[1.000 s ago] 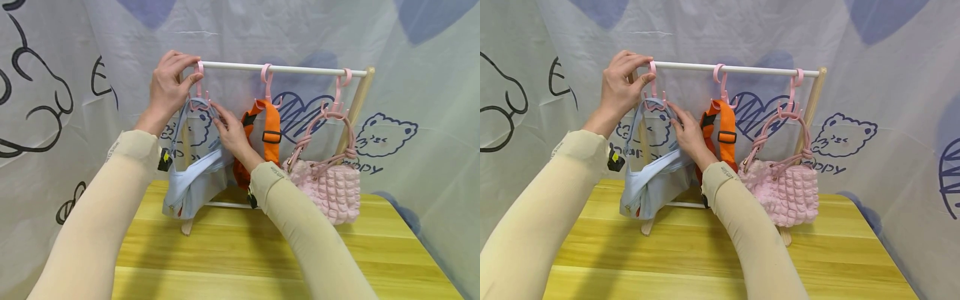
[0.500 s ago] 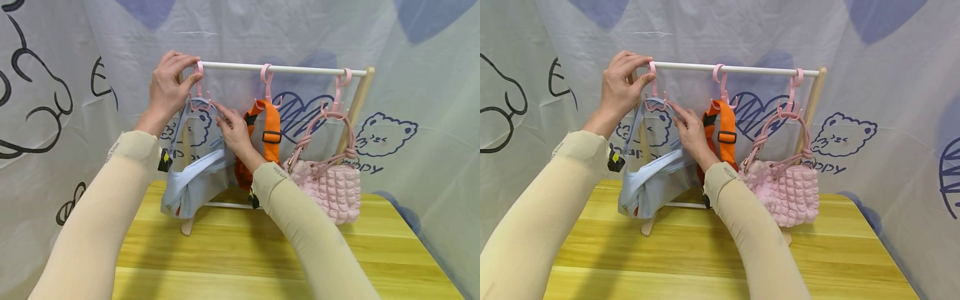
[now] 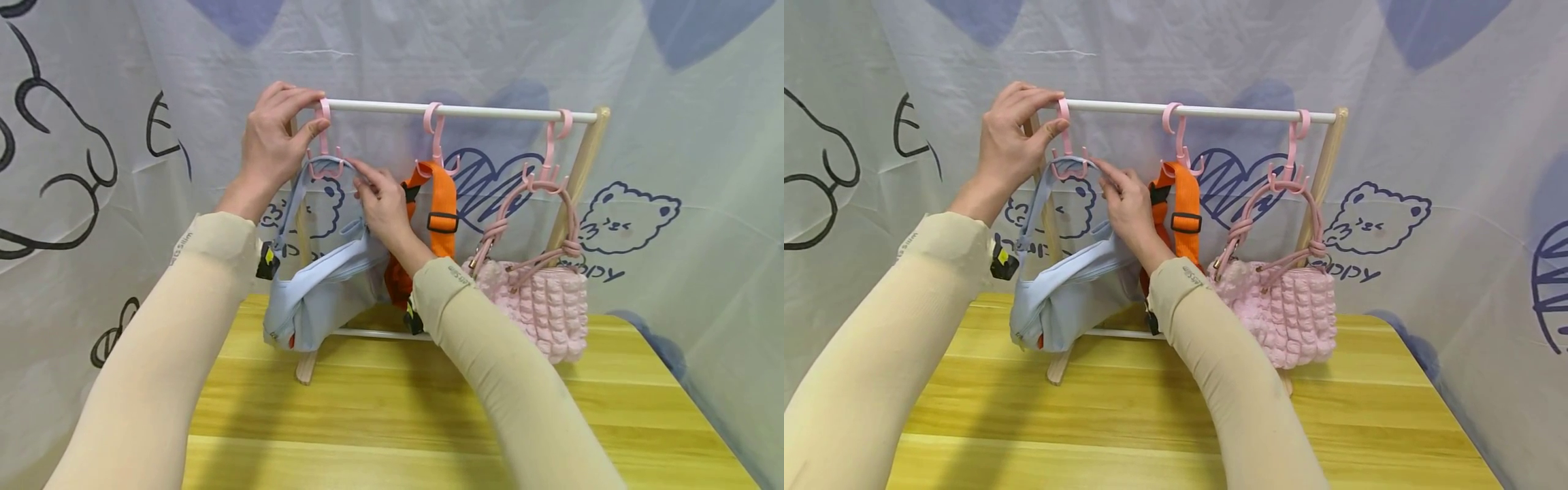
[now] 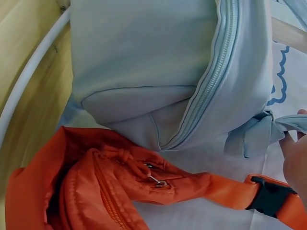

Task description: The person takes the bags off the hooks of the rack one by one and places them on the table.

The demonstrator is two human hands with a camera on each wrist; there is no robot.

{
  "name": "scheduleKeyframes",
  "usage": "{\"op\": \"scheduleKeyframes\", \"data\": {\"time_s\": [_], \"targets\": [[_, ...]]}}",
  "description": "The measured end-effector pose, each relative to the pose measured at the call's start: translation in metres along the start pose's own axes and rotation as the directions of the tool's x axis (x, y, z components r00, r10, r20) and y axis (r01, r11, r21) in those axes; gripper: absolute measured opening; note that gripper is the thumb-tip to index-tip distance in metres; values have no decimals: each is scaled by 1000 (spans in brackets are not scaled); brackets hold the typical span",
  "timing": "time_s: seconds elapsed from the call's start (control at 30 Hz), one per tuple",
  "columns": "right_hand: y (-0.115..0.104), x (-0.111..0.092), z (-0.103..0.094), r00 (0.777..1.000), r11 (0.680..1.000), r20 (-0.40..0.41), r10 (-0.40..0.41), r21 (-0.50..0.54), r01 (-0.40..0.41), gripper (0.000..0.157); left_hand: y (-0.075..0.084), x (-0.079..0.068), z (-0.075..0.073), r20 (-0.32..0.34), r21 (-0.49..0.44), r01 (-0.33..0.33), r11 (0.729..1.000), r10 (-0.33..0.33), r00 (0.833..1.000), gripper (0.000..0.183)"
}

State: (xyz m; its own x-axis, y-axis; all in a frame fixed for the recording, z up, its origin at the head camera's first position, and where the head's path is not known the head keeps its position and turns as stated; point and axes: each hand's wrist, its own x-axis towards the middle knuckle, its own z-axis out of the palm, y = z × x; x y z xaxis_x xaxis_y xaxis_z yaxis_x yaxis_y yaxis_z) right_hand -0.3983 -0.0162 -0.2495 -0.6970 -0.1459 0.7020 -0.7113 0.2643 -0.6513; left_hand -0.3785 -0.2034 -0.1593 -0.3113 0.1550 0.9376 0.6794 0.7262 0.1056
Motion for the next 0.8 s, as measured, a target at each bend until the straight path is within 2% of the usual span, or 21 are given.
{"op": "scheduleKeyframes", "data": {"time_s": [0.1,0.3,0.8], "targets": [[-3,1,-1,999,999,-8,31,14,-31,33,1,0,-1,9,3,19,1000,-19,1000,40],[-11,4,-4,999,999,-22,32,27,-31,33,3,1,-3,35,19,60,998,-60,998,41],[-18,6,-5,998,996,-49,50,71,-47,31,4,1,-2,32,20,51,998,-52,998,41]]}}
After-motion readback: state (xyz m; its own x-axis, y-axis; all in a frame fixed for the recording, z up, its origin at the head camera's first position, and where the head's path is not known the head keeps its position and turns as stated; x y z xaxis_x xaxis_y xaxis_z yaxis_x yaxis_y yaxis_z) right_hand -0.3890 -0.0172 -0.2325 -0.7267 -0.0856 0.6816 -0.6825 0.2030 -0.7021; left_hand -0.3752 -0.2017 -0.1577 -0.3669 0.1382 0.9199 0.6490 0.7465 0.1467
